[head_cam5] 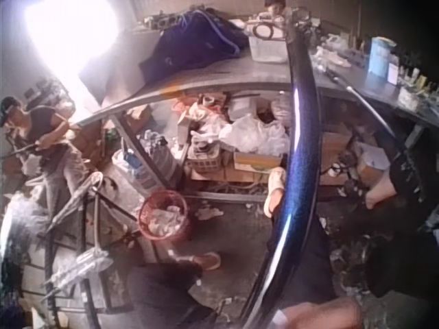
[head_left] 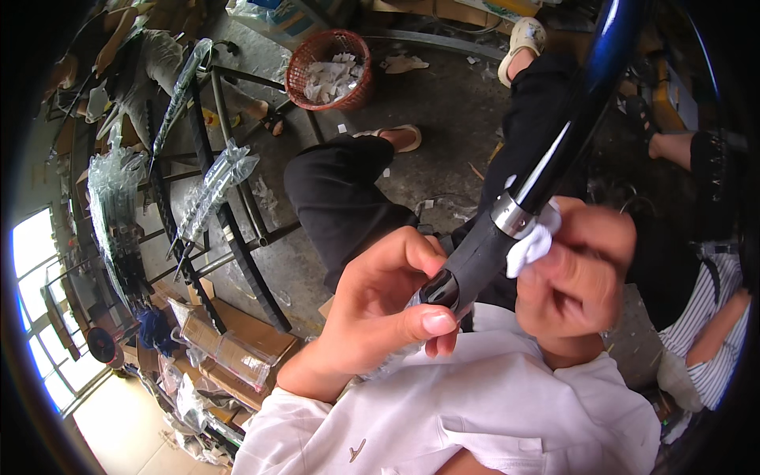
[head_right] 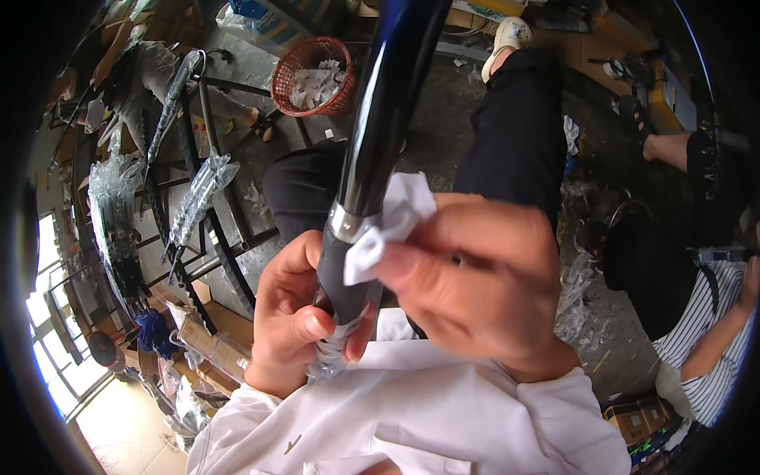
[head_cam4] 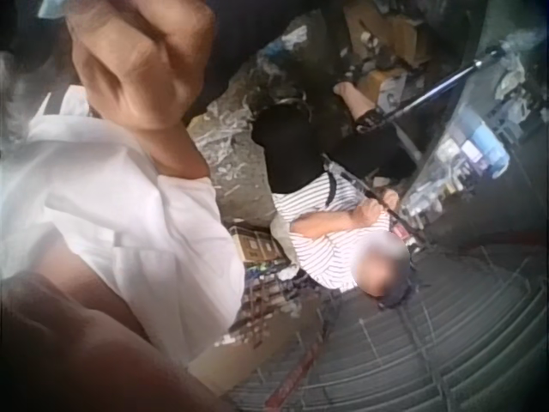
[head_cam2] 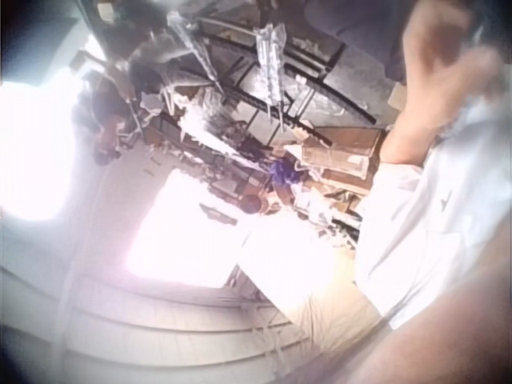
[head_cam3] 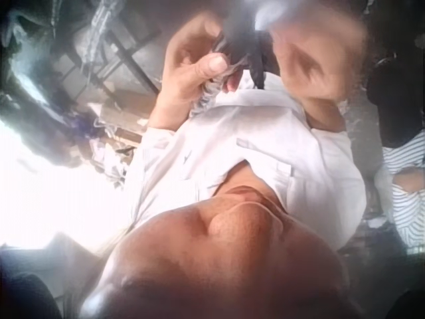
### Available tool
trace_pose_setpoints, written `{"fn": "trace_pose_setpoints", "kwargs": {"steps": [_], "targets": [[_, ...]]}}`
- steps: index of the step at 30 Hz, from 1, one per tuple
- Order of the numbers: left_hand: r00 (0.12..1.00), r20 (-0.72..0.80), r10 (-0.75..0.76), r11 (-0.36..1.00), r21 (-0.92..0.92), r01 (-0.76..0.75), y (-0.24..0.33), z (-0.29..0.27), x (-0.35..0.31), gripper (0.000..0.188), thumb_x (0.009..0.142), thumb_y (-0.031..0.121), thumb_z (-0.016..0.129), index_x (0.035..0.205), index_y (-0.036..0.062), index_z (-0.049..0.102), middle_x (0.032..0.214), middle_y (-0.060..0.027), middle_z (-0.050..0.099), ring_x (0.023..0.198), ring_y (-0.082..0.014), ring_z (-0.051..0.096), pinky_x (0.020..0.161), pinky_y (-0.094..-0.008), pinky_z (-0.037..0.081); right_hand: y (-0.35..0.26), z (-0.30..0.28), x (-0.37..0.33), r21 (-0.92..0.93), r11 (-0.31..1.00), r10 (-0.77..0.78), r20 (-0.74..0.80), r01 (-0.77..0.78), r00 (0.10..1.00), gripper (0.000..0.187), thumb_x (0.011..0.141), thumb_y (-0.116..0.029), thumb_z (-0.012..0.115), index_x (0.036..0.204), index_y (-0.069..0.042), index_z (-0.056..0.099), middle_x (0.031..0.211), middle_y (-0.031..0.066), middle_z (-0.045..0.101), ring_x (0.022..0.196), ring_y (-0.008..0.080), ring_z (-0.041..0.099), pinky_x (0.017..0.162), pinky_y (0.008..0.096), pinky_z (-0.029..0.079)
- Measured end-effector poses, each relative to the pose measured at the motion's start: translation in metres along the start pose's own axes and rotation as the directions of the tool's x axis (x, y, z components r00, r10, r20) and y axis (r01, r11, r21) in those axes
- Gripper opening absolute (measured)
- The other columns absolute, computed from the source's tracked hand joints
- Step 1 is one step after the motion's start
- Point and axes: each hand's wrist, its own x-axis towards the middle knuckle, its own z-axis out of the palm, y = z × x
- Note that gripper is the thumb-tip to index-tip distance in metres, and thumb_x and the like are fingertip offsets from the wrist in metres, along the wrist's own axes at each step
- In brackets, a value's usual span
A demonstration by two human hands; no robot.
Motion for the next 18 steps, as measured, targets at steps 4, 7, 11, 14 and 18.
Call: {"fn": "trace_pose_setpoints", "kwargs": {"steps": [4, 7, 11, 14, 18], "targets": [[0.991, -0.113, 0.078, 0.963, 0.266, -0.046, -0.002, 0.008, -0.002, 0.036, 0.075, 0.006, 0.072, 0.095, -0.0013, 0.043, 0.088, -0.0078, 0.048, 0.070, -0.0120, 0.055, 0.058, -0.0227, 0.046, 0.008, 0.011, -0.008, 0.400, 0.901, 0.249, -0.156, -0.169, 0.956, 0.015, 0.084, -0.008, 0.055, 0.092, 0.001, 0.046, 0.099, 0.0156, 0.045, 0.082, 0.0241, 0.059, 0.073, 0.0390, 0.054], [0.968, -0.153, 0.199, 0.875, 0.474, -0.105, -0.014, 0.008, -0.001, 0.039, 0.074, 0.010, 0.074, 0.095, -0.0026, 0.045, 0.087, -0.0055, 0.045, 0.074, -0.0103, 0.051, 0.061, -0.0212, 0.044, 0.004, 0.011, 0.005, 0.521, 0.839, 0.259, -0.133, -0.154, 0.957, 0.016, 0.082, -0.005, 0.057, 0.091, 0.001, 0.045, 0.100, 0.0145, 0.045, 0.086, 0.0251, 0.060, 0.083, 0.0463, 0.052], [0.945, -0.098, 0.313, 0.679, 0.719, -0.150, -0.017, 0.006, -0.001, 0.038, 0.073, 0.012, 0.076, 0.093, -0.0033, 0.048, 0.084, -0.0051, 0.044, 0.074, -0.0107, 0.050, 0.062, -0.0215, 0.043, -0.005, 0.013, 0.010, 0.637, 0.701, 0.500, -0.115, -0.322, 0.859, 0.024, 0.078, -0.004, 0.064, 0.084, -0.002, 0.041, 0.091, 0.0112, 0.050, 0.086, 0.0238, 0.061, 0.082, 0.0453, 0.052], [0.981, -0.155, 0.118, 0.907, 0.420, -0.042, -0.011, 0.008, -0.002, 0.033, 0.076, 0.011, 0.072, 0.092, -0.0044, 0.048, 0.086, -0.0060, 0.046, 0.074, -0.0126, 0.054, 0.062, -0.0222, 0.044, -0.004, 0.015, 0.014, 0.770, 0.548, 0.577, -0.065, -0.327, 0.814, 0.031, 0.074, -0.006, 0.070, 0.080, -0.006, 0.040, 0.086, 0.0085, 0.053, 0.081, 0.0232, 0.063, 0.077, 0.0444, 0.055], [0.962, 0.000, -0.274, 0.962, 0.017, 0.274, 0.008, 0.007, 0.006, 0.023, 0.083, 0.011, 0.064, 0.093, -0.0036, 0.049, 0.083, -0.0082, 0.053, 0.071, -0.0139, 0.059, 0.062, -0.0234, 0.047, 0.009, 0.015, 0.012, 0.887, 0.388, 0.547, -0.004, -0.250, 0.837, 0.032, 0.073, -0.007, 0.071, 0.080, -0.007, 0.040, 0.085, 0.0087, 0.054, 0.080, 0.0244, 0.064, 0.076, 0.0470, 0.055]]}}
